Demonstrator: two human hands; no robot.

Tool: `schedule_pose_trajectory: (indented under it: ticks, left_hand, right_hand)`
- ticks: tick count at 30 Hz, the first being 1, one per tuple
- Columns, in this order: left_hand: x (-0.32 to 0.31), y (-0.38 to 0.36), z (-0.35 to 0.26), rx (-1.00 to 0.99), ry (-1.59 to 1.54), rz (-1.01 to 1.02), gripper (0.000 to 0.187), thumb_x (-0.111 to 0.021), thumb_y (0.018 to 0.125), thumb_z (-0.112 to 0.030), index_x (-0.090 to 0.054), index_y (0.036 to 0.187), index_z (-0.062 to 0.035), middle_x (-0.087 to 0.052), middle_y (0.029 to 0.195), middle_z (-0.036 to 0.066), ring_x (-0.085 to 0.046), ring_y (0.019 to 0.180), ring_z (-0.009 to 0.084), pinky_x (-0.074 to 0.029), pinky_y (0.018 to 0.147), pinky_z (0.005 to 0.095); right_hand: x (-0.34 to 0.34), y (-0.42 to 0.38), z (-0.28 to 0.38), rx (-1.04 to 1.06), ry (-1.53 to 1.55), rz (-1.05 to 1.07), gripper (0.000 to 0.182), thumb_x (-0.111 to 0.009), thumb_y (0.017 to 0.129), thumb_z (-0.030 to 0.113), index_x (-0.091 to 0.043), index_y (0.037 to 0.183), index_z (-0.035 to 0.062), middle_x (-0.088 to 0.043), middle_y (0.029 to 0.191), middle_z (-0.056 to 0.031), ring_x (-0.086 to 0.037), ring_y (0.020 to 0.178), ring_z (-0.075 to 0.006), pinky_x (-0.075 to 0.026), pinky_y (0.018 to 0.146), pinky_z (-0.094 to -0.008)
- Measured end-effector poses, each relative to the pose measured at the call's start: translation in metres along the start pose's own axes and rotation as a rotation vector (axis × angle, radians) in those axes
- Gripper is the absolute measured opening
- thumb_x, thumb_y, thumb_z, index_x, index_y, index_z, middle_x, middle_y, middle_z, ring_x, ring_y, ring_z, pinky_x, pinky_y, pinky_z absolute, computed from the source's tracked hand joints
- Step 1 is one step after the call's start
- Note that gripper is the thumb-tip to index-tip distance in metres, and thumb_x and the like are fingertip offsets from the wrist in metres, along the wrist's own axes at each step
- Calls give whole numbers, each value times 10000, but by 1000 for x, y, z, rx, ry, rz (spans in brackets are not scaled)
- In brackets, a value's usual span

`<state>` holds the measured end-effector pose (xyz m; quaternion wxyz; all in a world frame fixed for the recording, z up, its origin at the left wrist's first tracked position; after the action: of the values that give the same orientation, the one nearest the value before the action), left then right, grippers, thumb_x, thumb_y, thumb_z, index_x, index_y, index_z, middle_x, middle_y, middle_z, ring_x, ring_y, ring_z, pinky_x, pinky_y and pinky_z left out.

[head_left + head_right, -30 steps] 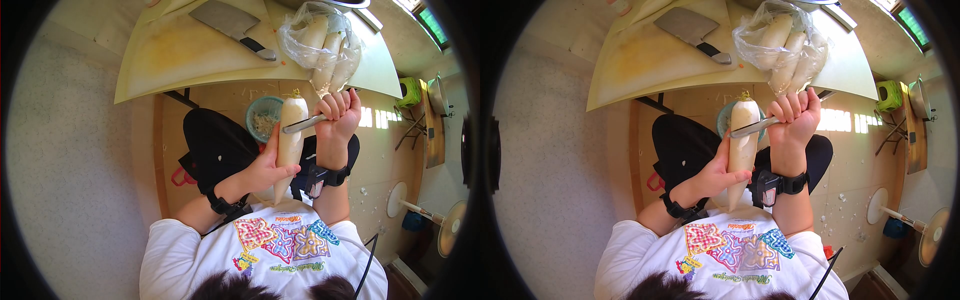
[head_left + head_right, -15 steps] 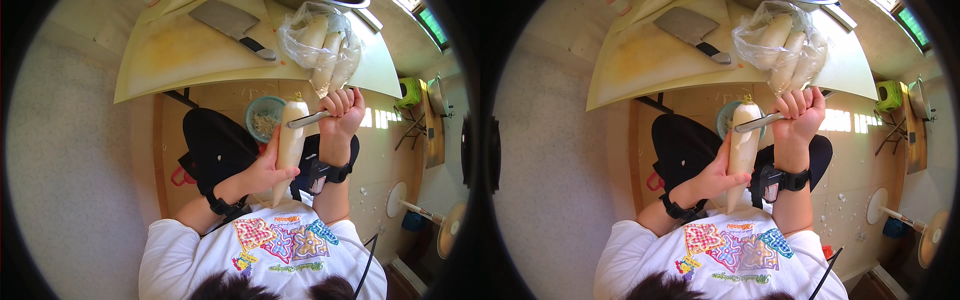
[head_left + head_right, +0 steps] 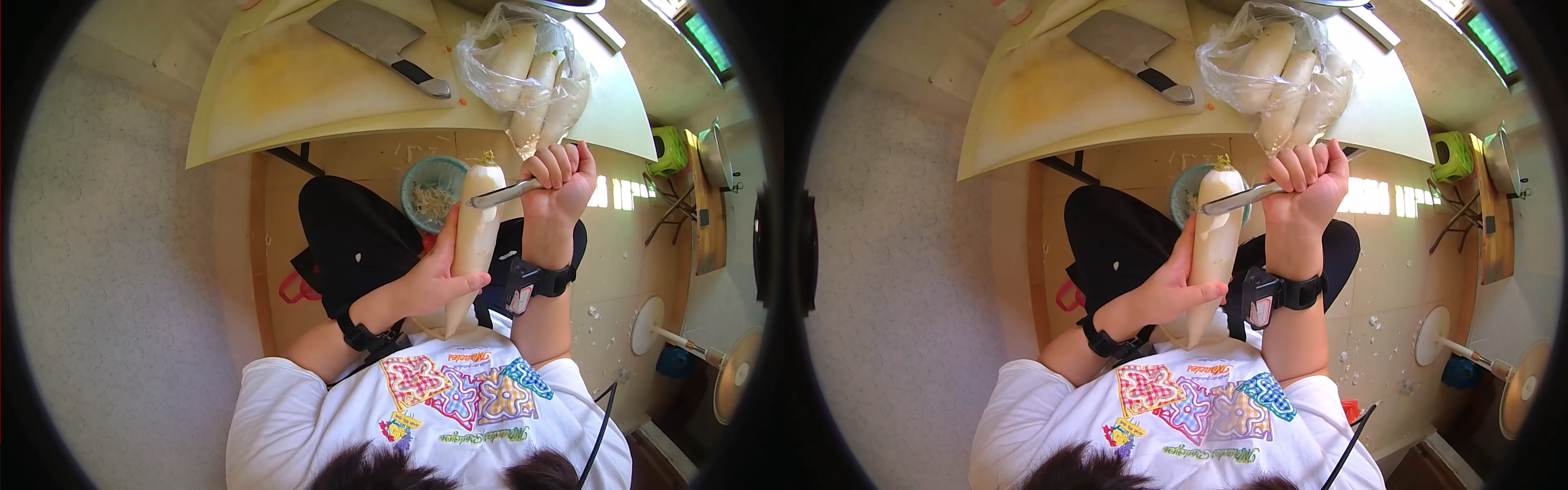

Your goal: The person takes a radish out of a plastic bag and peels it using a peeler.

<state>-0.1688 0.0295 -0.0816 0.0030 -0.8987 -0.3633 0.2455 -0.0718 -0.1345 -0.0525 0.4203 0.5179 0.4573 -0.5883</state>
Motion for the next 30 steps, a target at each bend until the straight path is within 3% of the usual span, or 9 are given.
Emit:
schedule_pose_trajectory:
  ticks: [3,6,8,9,11,21,23,27,30]
  left_hand:
    - [1,-1,0,-30,29,-3,1078,-625,901,-2,222,1538,-195,-424,1231,103,-564,884,143,-548,719,304]
    - [-3,-5,12,112,1,42,1080,-634,899,-13,223,1538,-162,-375,1342,123,-538,1075,185,-515,875,326]
    - [-10,-8,8,-76,280,57,1058,-647,893,-30,181,1546,-111,-272,1469,143,-374,1320,216,-373,1068,346]
    - [-12,-8,5,-75,280,59,1058,-647,893,-30,181,1546,-111,-272,1469,143,-374,1320,216,-373,1068,346]
    - [-22,-10,-4,-97,220,152,1029,-663,882,-43,119,1550,-76,-163,1550,146,-181,1436,206,-217,1152,336]
    - [0,-7,8,-41,200,66,1016,-677,872,-55,79,1550,-73,-228,1532,146,-262,1407,222,-245,1143,343]
    - [6,-6,10,-12,203,32,1032,-678,883,-64,99,1558,-132,-355,1450,120,-452,1284,199,-432,1028,365]
    - [15,-5,10,-79,296,18,1018,-668,885,-54,90,1560,-140,-409,1384,113,-534,1161,193,-496,945,363]
    - [17,-6,-1,13,37,-26,979,-662,884,-46,36,1564,-143,-459,1300,108,-567,1062,185,-534,869,354]
  right_hand:
    - [1,0,1,0,16,-7,448,-414,1012,268,-345,585,146,-291,468,41,-240,386,-86,-196,379,-241]
    - [2,6,12,44,4,-9,442,-411,1005,262,-340,584,149,-286,467,42,-231,387,-87,-193,384,-244]
    - [0,10,24,143,-95,-45,442,-403,998,255,-332,574,152,-278,462,41,-215,390,-90,-186,394,-254]
    - [2,11,27,144,-95,-45,442,-403,998,255,-332,574,152,-278,462,41,-215,390,-90,-186,394,-254]
    - [7,15,39,178,-47,-55,447,-400,994,249,-320,566,150,-271,462,40,-206,394,-96,-186,396,-258]
    - [-15,7,60,221,-70,45,446,-387,989,259,-315,566,140,-254,467,32,-211,417,-110,-198,408,-266]
    - [-13,7,59,206,-59,54,446,-388,990,262,-317,567,139,-254,469,32,-211,418,-110,-199,409,-267]
    - [-11,7,55,174,-29,74,441,-394,994,263,-326,577,137,-269,476,31,-233,424,-109,-212,415,-269]
    - [-14,3,50,176,-11,18,410,-421,990,239,-347,600,136,-295,494,33,-263,437,-106,-239,429,-268]
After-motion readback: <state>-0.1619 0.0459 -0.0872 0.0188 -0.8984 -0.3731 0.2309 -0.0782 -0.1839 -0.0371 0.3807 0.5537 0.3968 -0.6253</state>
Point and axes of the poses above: each hand's wrist, its own y-axis towards the middle knuckle, its own x-axis out of the back of the hand, z = x × y, the point moved 8 cm from there along y, towards the middle knuckle
